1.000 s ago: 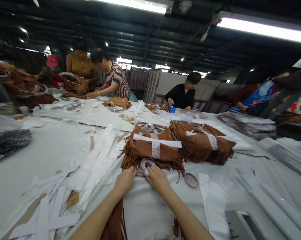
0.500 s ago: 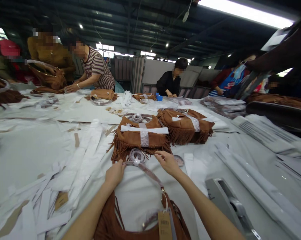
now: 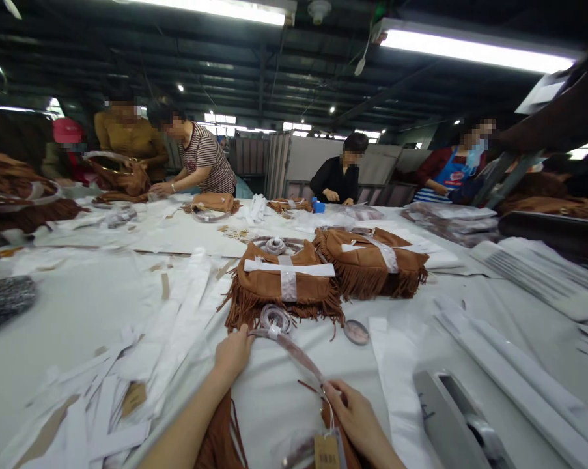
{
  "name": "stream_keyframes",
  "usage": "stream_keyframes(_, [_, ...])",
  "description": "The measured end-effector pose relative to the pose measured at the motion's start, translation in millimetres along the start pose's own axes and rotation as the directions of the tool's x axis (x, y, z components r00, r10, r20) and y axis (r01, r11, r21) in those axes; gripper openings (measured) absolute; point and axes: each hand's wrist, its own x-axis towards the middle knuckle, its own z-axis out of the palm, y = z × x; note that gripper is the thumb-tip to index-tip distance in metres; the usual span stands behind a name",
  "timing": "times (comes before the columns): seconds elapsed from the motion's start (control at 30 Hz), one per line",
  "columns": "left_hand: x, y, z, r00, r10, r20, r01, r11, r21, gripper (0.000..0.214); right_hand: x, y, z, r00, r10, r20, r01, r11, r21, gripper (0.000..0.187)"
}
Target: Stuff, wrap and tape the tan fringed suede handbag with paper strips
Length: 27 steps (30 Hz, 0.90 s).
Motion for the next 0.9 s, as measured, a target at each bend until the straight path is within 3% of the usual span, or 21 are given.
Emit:
stream_keyframes(0.1, [3.8,6.4,-10.7,0.996,0.094,0.008,-0.094,0.995,-0.032,0.020,12.8,-6.6,-1.1,0.998,-0.023,-0.059,0.019,0.998,-0.058,0.051])
stream_keyframes(0.17, [5.7,12.5,-19.2,0.987,0.160,0.013,-0.159,0.986,-0.058,0.014,23.3,-17.7,-0.6,0.986,-0.113,-0.123,0.098,0.988,-0.118,0.050])
stream_keyframes(0.33, [-1.9,24.4,-39.7,0.958,0.288,0.008,-0.284,0.948,-0.143,0.015,56.8,-66.0,16.1,0.858,-0.486,-0.162,0.400,0.833,-0.381,0.061])
stream_keyframes(0.43, [-9.6,24.9,-50.6,0.935,0.353,0.011,-0.343,0.915,-0.211,0.013,77.5,-85.3,37.0,0.817,-0.559,-0.145,0.405,0.733,-0.546,0.069])
stream_keyframes(0.6, [-16.2,21.4,-60.9,0.912,0.407,-0.059,-0.410,0.889,-0.203,0.004,98.4,-84.4,59.2,0.728,-0.673,-0.130,0.452,0.614,-0.647,0.036])
stream_keyframes(0.77, [-22.4,20.1,-53.8,0.912,0.393,-0.114,-0.405,0.908,-0.110,0.007,97.6,-79.7,52.7,0.673,-0.720,-0.168,0.441,0.574,-0.690,0.028])
stream_keyframes(0.9, [-27.9,19.8,-52.2,0.907,0.393,-0.153,-0.417,0.890,-0.185,0.010,91.8,-84.2,44.9,0.636,-0.747,-0.193,0.437,0.555,-0.708,0.018])
